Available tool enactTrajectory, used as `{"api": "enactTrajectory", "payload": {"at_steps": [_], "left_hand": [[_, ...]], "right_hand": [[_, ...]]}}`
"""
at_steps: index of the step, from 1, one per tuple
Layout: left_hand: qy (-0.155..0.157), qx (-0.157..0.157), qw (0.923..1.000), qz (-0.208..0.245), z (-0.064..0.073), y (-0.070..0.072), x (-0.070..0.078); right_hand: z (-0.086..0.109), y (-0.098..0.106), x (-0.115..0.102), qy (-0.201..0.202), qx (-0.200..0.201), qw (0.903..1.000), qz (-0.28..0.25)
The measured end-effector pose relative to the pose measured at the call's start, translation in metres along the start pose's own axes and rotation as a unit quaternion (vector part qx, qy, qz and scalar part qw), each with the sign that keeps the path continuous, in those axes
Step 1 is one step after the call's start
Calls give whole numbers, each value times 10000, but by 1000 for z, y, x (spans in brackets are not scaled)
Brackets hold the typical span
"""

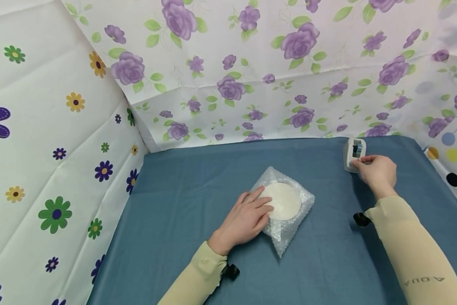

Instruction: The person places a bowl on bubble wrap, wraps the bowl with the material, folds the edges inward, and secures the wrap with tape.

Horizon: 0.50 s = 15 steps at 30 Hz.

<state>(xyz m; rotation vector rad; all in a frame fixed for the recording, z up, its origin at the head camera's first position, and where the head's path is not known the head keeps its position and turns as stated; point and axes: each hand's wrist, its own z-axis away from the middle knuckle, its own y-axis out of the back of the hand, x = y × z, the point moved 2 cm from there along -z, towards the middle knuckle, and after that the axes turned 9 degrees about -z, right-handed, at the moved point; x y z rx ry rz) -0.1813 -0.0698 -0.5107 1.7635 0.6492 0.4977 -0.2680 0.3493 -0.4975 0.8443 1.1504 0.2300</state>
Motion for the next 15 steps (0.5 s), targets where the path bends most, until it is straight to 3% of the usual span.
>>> {"api": "enactTrajectory", "payload": {"at_steps": [15], "left_hand": [[-17,103,9999,-95,0,-2,1]], "right_hand": [[5,-2,-2,12,204,9987,-465]]}}
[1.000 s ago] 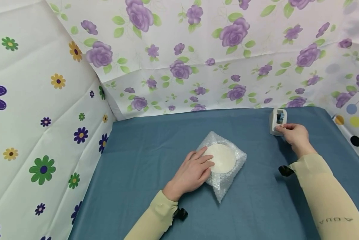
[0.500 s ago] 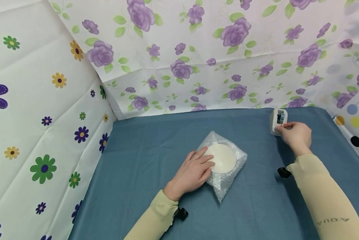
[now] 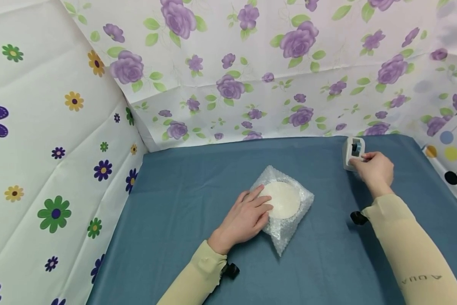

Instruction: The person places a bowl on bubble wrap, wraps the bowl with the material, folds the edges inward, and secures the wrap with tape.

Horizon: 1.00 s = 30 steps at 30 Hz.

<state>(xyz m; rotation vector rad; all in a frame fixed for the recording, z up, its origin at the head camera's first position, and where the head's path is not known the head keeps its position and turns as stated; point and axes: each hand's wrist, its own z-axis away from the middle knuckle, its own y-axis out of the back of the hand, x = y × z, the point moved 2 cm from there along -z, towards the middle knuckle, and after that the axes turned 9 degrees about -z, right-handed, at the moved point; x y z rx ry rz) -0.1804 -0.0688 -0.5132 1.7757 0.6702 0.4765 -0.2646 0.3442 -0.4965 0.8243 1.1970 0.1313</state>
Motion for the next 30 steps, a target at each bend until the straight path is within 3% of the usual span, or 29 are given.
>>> {"api": "enactTrajectory", "payload": {"at_steps": [6,13,18,25,30], "left_hand": [[3,-33,10000,66,1,0,1],[31,-13,9999,94,1,0,1],[49,-9,9999,125,0,0,0],[38,10,9999,102,0,-1,2],[147,-53,9998,113,0,-1,2]], "right_hand": [[10,-10,4,-451,99,9942,-968],[11,-18,6,-1197,15,9681,-2201],[10,-18,8,-1436,4,9588,-2451],[16,-20,10,-1366,102,9593,-2469],[23,-19,9,-1425,150,9442,-2966]]}}
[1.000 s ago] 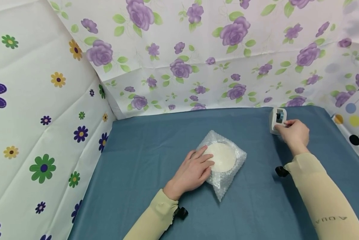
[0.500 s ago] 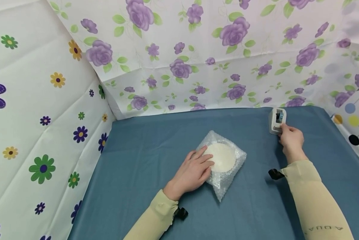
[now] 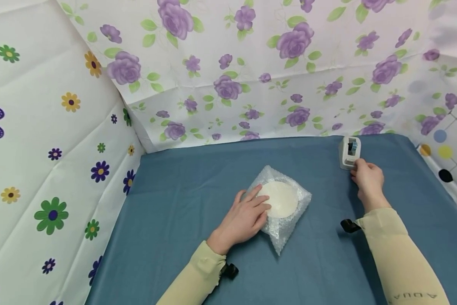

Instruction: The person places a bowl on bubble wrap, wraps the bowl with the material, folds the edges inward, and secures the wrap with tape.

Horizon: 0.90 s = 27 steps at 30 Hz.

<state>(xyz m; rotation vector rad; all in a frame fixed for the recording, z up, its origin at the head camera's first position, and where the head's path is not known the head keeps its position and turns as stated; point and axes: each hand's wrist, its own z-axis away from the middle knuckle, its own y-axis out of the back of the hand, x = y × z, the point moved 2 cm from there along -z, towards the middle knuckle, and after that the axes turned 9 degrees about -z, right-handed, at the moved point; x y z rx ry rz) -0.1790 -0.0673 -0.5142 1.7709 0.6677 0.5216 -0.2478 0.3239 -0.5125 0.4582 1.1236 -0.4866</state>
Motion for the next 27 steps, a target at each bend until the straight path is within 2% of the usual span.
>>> {"api": "enactTrajectory", "payload": {"at_steps": [4,11,15,20,27], "left_hand": [[74,-98,9999,25,1,0,0],[68,-64,10000,7,1,-1,0],[72,-61,10000,15,1,-2,0],[82,-88,9999,1,1,-1,0],[72,-56,10000,3,0,0,0]], "right_hand": [[0,-1,1,-38,67,9997,-231],[-4,1,7,-138,223,9977,-625],[-5,3,12,-164,203,9993,-256],[-5,4,18,69,160,9991,398],[-6,4,21,237,102,9976,639]]}}
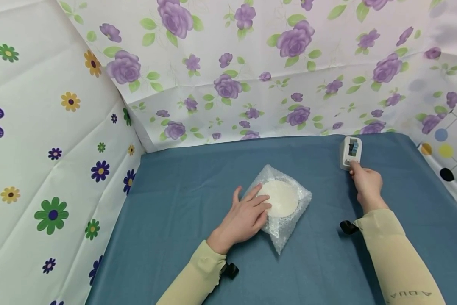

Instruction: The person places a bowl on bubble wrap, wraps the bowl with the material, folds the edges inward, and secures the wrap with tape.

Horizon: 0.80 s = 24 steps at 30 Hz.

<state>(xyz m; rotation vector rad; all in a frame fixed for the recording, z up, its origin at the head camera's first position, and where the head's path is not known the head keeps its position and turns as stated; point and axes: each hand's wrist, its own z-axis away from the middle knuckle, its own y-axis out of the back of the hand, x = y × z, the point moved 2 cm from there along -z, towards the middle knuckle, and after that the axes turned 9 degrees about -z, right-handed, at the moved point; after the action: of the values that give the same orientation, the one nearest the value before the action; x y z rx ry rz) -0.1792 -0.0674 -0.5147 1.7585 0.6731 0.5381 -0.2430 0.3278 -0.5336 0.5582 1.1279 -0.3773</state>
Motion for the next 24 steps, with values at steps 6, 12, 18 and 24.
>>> {"api": "enactTrajectory", "payload": {"at_steps": [6,12,18,24], "left_hand": [[3,-26,10000,-16,0,0,1],[-21,3,10000,8,0,-1,1],[-22,11,10000,-21,-1,0,0],[11,-20,10000,-55,-1,0,0]], "right_hand": [[-3,1,1,-6,-24,10000,62],[-2,2,2,-150,-16,9998,-94],[0,2,2,-152,15,9994,-298],[1,0,6,115,-21,9999,-34]]}}
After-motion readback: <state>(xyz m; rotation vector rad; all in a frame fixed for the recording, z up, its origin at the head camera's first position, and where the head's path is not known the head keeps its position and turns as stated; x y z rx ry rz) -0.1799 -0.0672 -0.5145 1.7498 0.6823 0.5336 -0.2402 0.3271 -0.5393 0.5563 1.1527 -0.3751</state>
